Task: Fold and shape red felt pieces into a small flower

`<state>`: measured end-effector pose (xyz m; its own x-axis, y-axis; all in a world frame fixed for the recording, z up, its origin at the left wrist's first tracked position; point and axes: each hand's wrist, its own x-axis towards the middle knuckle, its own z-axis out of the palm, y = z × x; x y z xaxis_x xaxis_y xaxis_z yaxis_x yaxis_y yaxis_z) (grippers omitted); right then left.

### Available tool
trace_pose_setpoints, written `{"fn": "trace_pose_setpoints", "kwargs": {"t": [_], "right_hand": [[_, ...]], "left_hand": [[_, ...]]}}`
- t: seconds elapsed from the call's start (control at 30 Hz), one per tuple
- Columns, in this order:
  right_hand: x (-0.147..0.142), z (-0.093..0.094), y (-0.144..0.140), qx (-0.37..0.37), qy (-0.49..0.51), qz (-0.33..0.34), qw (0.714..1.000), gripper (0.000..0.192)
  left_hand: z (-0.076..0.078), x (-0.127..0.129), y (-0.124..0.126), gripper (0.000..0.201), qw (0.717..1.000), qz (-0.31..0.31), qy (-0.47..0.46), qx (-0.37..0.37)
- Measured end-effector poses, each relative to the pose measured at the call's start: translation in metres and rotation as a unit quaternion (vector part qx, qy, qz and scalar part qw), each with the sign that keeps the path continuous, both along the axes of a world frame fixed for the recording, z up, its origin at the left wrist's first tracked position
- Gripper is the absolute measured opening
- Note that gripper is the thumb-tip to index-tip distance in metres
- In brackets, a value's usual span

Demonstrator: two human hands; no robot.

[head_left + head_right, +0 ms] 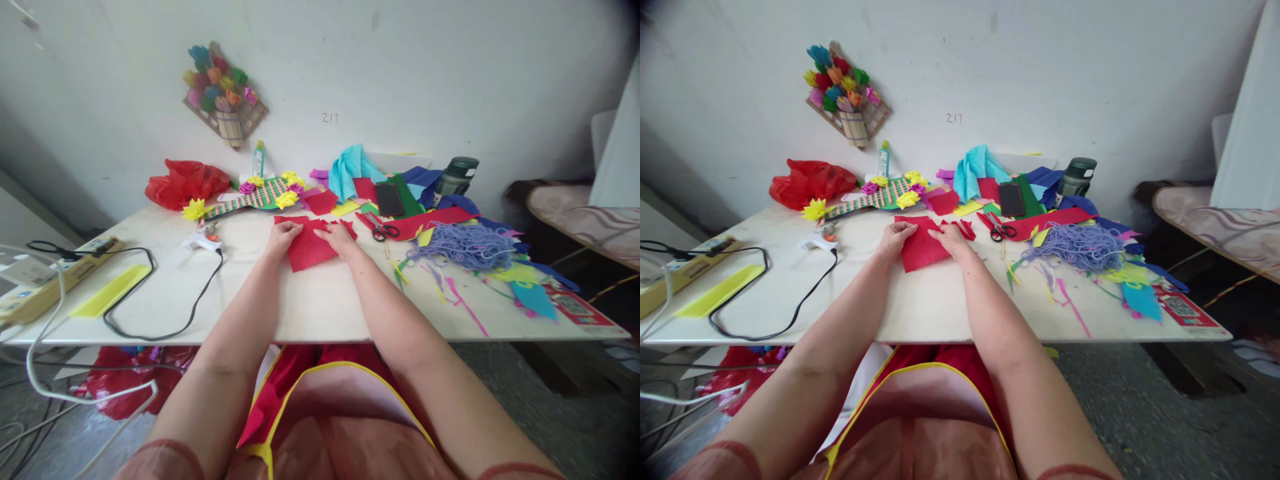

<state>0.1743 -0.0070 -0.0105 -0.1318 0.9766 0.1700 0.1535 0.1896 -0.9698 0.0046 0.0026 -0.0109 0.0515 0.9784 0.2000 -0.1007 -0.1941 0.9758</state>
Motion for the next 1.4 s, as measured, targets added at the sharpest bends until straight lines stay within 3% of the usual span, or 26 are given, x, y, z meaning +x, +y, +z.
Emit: {"fn": "trace_pose_setpoints", "kwargs": {"t": [0.27, 0.43, 0.63, 1.4], "right_hand": [[-0.002, 0.001, -0.001, 0.024, 0.031, -0.010, 0.999, 0.024], [-0.004, 0.004, -0.004, 0.037, 0.088, 0.027, 0.995, 0.030], [-0.003, 0.010, -0.008, 0.082, 0.052, 0.026, 0.995, 0.024], [-0.001, 0.012, -0.011, 0.084, -0.002, 0.022, 0.996, 0.027]], "left_hand": [[0.005, 0.001, -0.003, 0.026, 1.000, 0.014, 0.011, 0.006], [0.006, 0.001, -0.004, 0.024, 1.000, 0.022, 0.011, 0.001], [0.005, 0.000, -0.003, 0.024, 1.000, 0.017, 0.010, 0.001], [0.007, 0.001, -0.006, 0.021, 0.999, 0.005, -0.031, -0.015]]}}
